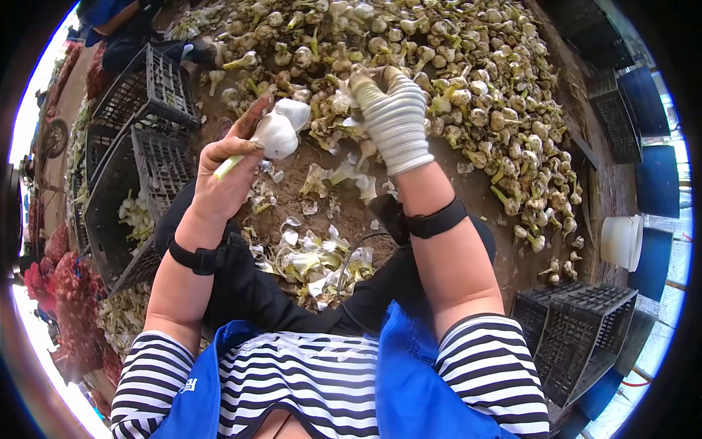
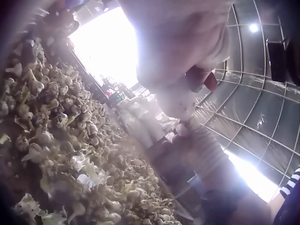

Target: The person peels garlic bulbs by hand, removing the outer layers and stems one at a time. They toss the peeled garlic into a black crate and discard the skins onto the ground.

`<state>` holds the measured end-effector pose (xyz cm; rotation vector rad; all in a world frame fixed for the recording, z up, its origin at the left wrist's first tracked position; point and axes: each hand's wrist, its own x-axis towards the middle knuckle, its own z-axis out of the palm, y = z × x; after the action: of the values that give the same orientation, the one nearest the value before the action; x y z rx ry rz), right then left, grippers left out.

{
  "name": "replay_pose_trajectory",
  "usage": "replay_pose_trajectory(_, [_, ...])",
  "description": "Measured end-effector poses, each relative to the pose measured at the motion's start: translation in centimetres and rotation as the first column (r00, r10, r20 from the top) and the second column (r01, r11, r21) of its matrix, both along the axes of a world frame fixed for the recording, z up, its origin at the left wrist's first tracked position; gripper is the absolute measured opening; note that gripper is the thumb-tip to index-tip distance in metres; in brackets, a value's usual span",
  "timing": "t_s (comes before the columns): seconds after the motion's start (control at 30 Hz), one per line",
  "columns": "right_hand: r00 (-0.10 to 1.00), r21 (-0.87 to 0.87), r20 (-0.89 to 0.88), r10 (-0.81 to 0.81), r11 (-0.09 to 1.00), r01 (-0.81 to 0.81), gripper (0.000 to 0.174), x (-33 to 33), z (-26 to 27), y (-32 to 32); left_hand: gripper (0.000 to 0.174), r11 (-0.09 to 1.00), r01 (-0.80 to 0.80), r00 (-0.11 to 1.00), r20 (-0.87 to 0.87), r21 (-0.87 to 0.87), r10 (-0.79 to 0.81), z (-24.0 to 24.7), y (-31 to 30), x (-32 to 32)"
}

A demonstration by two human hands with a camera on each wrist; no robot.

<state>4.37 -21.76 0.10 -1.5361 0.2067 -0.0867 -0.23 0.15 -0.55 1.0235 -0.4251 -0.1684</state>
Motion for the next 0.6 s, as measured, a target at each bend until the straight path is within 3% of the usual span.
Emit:
replay_pose_trajectory(0.07, [0.974,0.184,-0.012,0.226,0.958,-0.220,0.018,-1.0,1.1,0.8,0.020,1.000,-0.025,0.999,-0.028,0.004,0.025,-0.1,-0.1,0.2])
replay_pose_trajectory(0.13, [0.921,-0.040,0.082,0.380,0.925,-0.378,0.017,-2.1,-0.2,2.8,0.021,0.997,0.003,0.982,0.186,0.079,-0.018,-1.0,-0.2,0.8])
replay_pose_trajectory(0.17, [0.924,0.005,0.160,0.348,0.936,-0.353,0.021,-2.4,-0.8,3.4,0.021,0.997,0.001,0.983,0.184,0.079,-0.016,-1.0,0.0,0.7])
replay_pose_trajectory(0.2, [0.924,0.007,0.158,0.349,0.935,-0.354,0.021,-2.0,-1.1,3.4,0.022,0.994,0.014,0.993,-0.116,-0.105,-0.026,-0.8,0.5,0.6])
replay_pose_trajectory(0.23, [0.966,0.298,0.009,0.258,0.921,-0.249,0.021,-1.2,-1.3,3.1,0.024,0.959,-0.029,0.913,-0.397,-0.281,-0.089,-0.4,0.7,0.6])
replay_pose_trajectory(0.27, [0.966,0.545,-0.156,0.206,0.834,-0.089,0.022,-0.4,-1.4,2.8,0.034,0.918,-0.146,0.905,-0.424,-0.369,-0.027,0.0,0.3,0.8])
replay_pose_trajectory(0.33, [0.980,0.607,-0.199,0.032,0.789,0.097,0.020,0.7,-0.8,2.4,0.026,0.899,-0.125,0.910,-0.409,-0.419,-0.064,0.1,1.5,1.4])
replay_pose_trajectory(0.4, [0.994,0.391,0.042,0.101,0.914,-0.110,0.016,0.2,0.7,3.0,0.026,0.909,-0.176,0.888,-0.459,-0.379,-0.019,0.3,1.1,1.2])
replay_pose_trajectory(0.47, [0.874,-0.081,0.394,0.285,0.958,-0.276,0.014,-1.5,0.5,4.8,0.026,0.915,-0.225,0.852,-0.523,-0.336,0.018,0.1,0.9,1.0])
replay_pose_trajectory(0.5, [0.870,-0.199,0.300,0.391,0.918,-0.343,0.012,-2.0,-0.9,5.7,0.027,0.925,-0.268,0.834,-0.545,-0.268,0.083,-0.2,1.2,1.1])
replay_pose_trajectory(0.53, [0.846,-0.205,0.337,0.412,0.910,-0.361,0.008,-3.2,-0.3,6.2,0.028,0.930,-0.309,0.815,-0.560,-0.200,0.150,-0.2,1.4,1.3])
replay_pose_trajectory(0.6, [0.760,-0.494,0.288,0.582,0.770,-0.403,0.008,-3.4,-3.7,7.3,0.032,0.838,-0.512,0.813,-0.420,-0.188,0.403,0.7,5.0,2.4])
